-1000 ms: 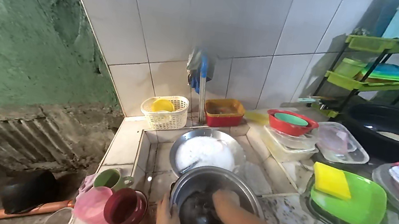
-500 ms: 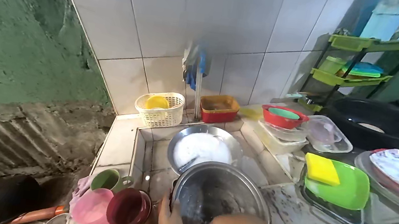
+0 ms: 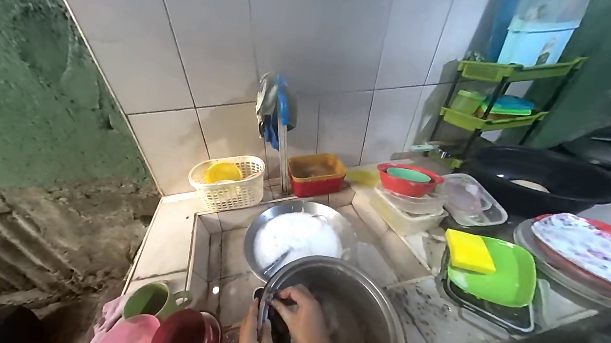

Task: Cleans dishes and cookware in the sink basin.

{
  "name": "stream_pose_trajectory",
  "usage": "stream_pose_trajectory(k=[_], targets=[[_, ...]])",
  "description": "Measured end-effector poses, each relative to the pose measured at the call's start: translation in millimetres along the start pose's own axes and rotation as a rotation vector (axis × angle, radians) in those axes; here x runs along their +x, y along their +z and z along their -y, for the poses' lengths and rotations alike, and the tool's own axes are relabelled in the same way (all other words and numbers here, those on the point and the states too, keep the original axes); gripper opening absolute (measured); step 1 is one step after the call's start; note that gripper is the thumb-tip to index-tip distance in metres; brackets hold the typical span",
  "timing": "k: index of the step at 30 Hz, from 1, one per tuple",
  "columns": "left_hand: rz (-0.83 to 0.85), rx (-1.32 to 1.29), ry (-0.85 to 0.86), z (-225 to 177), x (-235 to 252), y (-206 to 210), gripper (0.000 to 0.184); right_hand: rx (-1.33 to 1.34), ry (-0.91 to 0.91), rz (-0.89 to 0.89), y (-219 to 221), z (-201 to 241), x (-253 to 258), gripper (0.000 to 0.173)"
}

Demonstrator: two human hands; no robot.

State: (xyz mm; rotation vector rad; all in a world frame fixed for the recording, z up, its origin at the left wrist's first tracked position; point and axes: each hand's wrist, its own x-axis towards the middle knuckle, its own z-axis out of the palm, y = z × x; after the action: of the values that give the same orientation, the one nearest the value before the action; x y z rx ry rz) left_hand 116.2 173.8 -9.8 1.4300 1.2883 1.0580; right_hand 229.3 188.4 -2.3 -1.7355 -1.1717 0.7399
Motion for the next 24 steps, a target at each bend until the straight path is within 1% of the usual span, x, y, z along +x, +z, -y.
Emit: stream_pose_trajectory(k=[1, 4, 5, 7, 8, 10, 11, 12, 14, 15, 17, 18, 19, 20, 22, 24], targets=[[0.015, 0.016, -0.003, 0, -1, -1, 0.049, -0.067, -0.024, 0.023, -5, -2, 4, 0.029], [0.054, 0.037, -0.032, -1, 0, -2, 0.052, -0.061, 0.023, -0.093, -7, -10, 19, 0.024], [0.062, 0.050, -0.029, -2, 1, -3, 0.052, -0.071, -0.013, -0.072, -5, -9, 16, 0.024], [0.070, 0.079, -0.003, -2, 3, -5, 0.051, -0.135, -0.179, 0.050, -3, -7, 6, 0.025], [0.070, 0.075, -0.001, -2, 3, -5, 0.052, -0.185, -0.221, 0.110, -6, -4, 6, 0.026], [0.060, 0.047, -0.038, 0, 2, -3, 0.054, -0.284, -0.155, 0.176, -15, 2, 16, 0.028], [0.055, 0.030, -0.057, 0, 1, -3, 0.055, -0.315, -0.111, 0.133, -17, 4, 23, 0.027], [0.047, 0.018, -0.063, 1, 0, -2, 0.057, -0.334, -0.098, 0.025, -18, 1, 29, 0.024], [0.037, 0.023, -0.044, 1, -6, 0, 0.061, -0.348, -0.123, -0.302, -18, -9, 34, 0.015], [0.029, 0.033, -0.026, 1, -11, 0, 0.063, -0.361, -0.096, -0.438, -20, -11, 36, 0.015], [0.002, 0.062, -0.005, 3, -22, 1, 0.065, -0.369, -0.039, -0.590, -23, -16, 37, 0.017], [-0.007, 0.078, 0.005, 4, -26, 1, 0.065, -0.380, -0.057, -0.608, -22, -19, 37, 0.017], [-0.007, 0.097, 0.011, 3, -28, 0, 0.066, -0.388, -0.084, -0.563, -22, -18, 37, 0.017], [-0.003, 0.126, 0.008, 2, -30, 0, 0.066, -0.395, -0.107, -0.441, -22, -13, 36, 0.018], [0.005, 0.173, 0.003, 0, -29, -2, 0.067, -0.411, -0.208, -0.097, -21, -7, 32, 0.020], [0.020, 0.223, -0.011, -3, -26, -3, 0.066, -0.336, -0.378, 0.124, -14, -8, 26, 0.018]])
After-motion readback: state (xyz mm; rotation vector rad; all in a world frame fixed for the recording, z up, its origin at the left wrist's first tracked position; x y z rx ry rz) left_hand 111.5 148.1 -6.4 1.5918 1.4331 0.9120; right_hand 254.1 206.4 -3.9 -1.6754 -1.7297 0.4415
